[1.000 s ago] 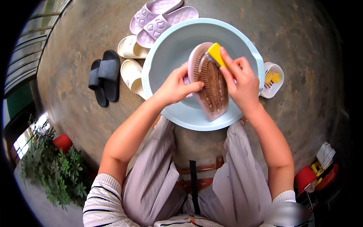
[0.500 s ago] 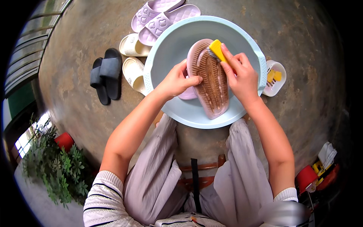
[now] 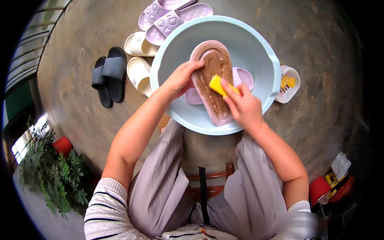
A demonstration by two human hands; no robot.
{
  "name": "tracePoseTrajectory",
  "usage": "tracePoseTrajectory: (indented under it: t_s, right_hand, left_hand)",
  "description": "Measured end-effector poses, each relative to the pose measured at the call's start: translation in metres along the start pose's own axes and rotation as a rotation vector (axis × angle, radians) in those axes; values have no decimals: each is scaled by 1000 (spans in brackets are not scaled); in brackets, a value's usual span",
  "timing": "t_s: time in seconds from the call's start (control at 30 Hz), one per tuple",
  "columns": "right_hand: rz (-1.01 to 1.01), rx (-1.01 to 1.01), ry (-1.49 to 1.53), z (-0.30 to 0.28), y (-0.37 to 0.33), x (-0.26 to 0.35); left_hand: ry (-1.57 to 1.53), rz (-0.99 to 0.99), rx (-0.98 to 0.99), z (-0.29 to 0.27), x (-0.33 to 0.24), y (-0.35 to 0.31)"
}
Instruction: The person scrubs a pair of light purple slippers using a yellow brush and water in a light blue basin. They clean the textured soles, the inner footbeds, and the outer sides of the slippers, repeatedly dipping the brush into the water to rinse it.
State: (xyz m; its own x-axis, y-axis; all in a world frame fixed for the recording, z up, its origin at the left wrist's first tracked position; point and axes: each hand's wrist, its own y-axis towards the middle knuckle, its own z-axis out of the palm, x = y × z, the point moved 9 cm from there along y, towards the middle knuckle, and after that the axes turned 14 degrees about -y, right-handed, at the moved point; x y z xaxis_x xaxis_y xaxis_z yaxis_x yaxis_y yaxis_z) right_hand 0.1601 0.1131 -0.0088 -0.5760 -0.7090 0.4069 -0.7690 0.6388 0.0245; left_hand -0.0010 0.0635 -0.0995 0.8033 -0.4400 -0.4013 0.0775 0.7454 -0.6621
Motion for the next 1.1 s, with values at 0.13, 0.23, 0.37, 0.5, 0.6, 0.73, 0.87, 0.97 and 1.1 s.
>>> tracePoseTrajectory:
  t_s: [0.13,0.23,0.37,0.5,0.6,0.73,0.87,0.97,1.1]
  right_hand:
    - [51,-90,-60,-18,46,-8]
    - [-63,-45,-31,-16,22,9]
    - [-138,4,-68,-19,26,20]
    - [11,-93,-61,-36,54,4]
    - [-131,51,10,-31,21,28]
    - [-43,38,-123,-37,43,-4]
    - [-232,70,-51,-36,30,31]
    - [-282,123,-1,-31,18,42]
    - [146,-13,342,-29,37,-24]
  left_hand:
    - [71,1,-33,10,-2,6]
    - [59,53,-76,13,-11,5]
    - [118,161,-99,5,-18,6]
    - [105,120,-100,20,-29,4]
    - [106,34,-152,13,-28,-3]
    - [152,-8,-145,20,-6,-10]
    - [123,-22,-144,18,-17,-10]
    - [126,3,-124,17,-17,-7]
    - [51,20,-137,21,-28,-12]
